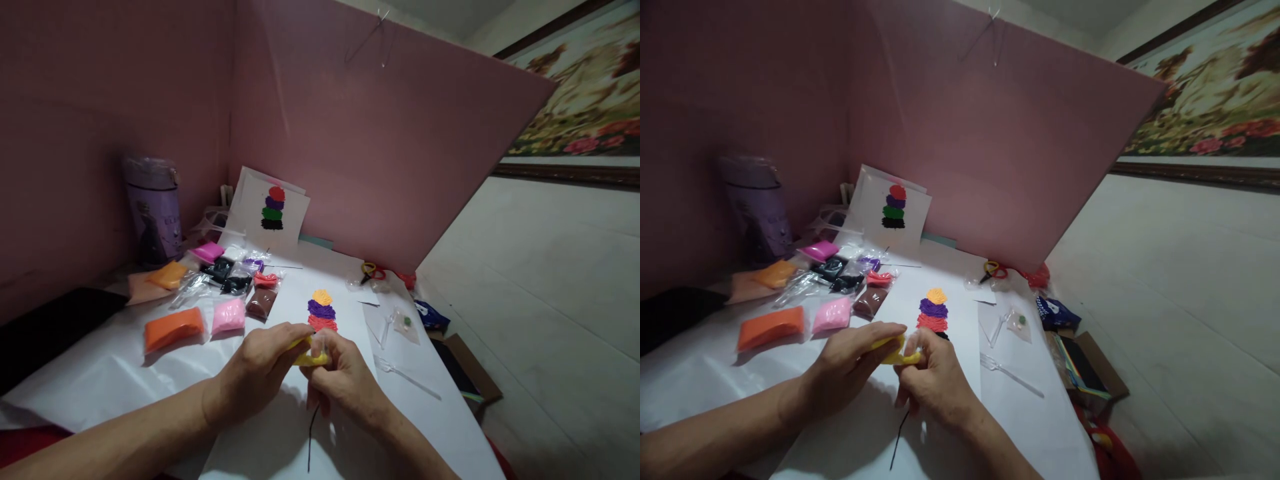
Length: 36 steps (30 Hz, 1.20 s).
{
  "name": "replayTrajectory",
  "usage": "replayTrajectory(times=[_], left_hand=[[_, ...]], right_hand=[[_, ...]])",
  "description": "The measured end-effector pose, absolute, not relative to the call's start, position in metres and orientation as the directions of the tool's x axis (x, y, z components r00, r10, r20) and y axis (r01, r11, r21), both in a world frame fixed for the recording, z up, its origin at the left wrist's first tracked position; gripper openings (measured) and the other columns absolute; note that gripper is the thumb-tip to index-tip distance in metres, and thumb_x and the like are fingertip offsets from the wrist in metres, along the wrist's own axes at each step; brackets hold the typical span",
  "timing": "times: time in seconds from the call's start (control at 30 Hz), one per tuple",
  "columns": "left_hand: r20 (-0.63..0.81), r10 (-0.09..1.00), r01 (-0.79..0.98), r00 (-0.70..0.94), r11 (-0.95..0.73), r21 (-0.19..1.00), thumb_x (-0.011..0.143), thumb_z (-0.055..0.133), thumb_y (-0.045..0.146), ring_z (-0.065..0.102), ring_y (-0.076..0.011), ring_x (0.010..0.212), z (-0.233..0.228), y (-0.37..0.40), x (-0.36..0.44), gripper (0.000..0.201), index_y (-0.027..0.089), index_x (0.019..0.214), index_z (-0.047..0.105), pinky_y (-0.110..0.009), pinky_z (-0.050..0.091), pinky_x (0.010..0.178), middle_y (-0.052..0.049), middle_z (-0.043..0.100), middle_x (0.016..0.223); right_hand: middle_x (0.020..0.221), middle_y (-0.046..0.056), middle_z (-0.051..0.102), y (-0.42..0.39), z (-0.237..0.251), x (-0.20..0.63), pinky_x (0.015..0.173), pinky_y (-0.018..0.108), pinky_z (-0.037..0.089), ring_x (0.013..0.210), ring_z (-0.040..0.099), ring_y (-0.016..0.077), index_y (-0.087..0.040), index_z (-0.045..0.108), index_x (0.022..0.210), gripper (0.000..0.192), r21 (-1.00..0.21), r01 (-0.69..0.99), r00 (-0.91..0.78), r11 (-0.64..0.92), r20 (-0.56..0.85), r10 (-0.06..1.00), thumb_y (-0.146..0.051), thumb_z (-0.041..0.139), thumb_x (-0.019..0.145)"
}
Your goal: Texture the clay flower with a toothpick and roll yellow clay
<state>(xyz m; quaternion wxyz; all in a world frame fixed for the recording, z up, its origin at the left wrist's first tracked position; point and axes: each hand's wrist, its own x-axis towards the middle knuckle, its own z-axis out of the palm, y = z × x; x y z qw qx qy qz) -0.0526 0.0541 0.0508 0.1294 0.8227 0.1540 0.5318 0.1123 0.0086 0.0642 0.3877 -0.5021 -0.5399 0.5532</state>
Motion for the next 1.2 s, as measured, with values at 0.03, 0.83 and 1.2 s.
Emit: replayTrajectory(times=[0.03,0.83,1.2], left_hand=[[0.839,0.396,0.123,0.373,-0.918,0.378,0.1,0.044,0.013,0.068,-0.0127,0.067,0.0513,0.0548,-0.0527,0.018,0.017,0.111,0.059,-0.019,0.053,0.059,-0.004,0.071,0.082],[0.783,0.542,0.092,0.306,-0.835,0.542,0.094,0.051,0.011,0.065,-0.0096,0.064,0.0513,0.0612,-0.0546,0.015,0.017,0.103,0.061,-0.016,0.051,0.058,-0.002,0.07,0.083],[0.797,0.508,0.104,0.328,-0.858,0.504,0.096,0.048,0.01,0.068,-0.0113,0.066,0.0524,0.0562,-0.0522,0.018,0.016,0.107,0.061,-0.017,0.054,0.059,-0.005,0.073,0.085]], right_hand=[[0.042,-0.011,0.055,0.0088,0.0641,0.1125,0.031,0.014,0.037,0.033,0.052,0.009,-0.023,0.043,0.081,0.019,-0.991,0.104,-0.174,-0.086,-0.103,0.979,-0.019,0.056,0.068],[0.054,-0.001,0.07,0.0096,0.0732,0.1182,0.028,0.014,0.033,0.027,0.046,0.0053,-0.017,0.053,0.096,0.038,-0.978,0.113,-0.244,-0.173,-0.196,0.95,-0.042,0.072,0.076],[0.047,-0.004,0.064,0.0127,0.0644,0.114,0.031,0.014,0.026,0.029,0.047,0.007,-0.021,0.045,0.08,0.04,-0.964,-0.024,-0.224,-0.263,-0.252,0.942,-0.042,0.077,0.069]])
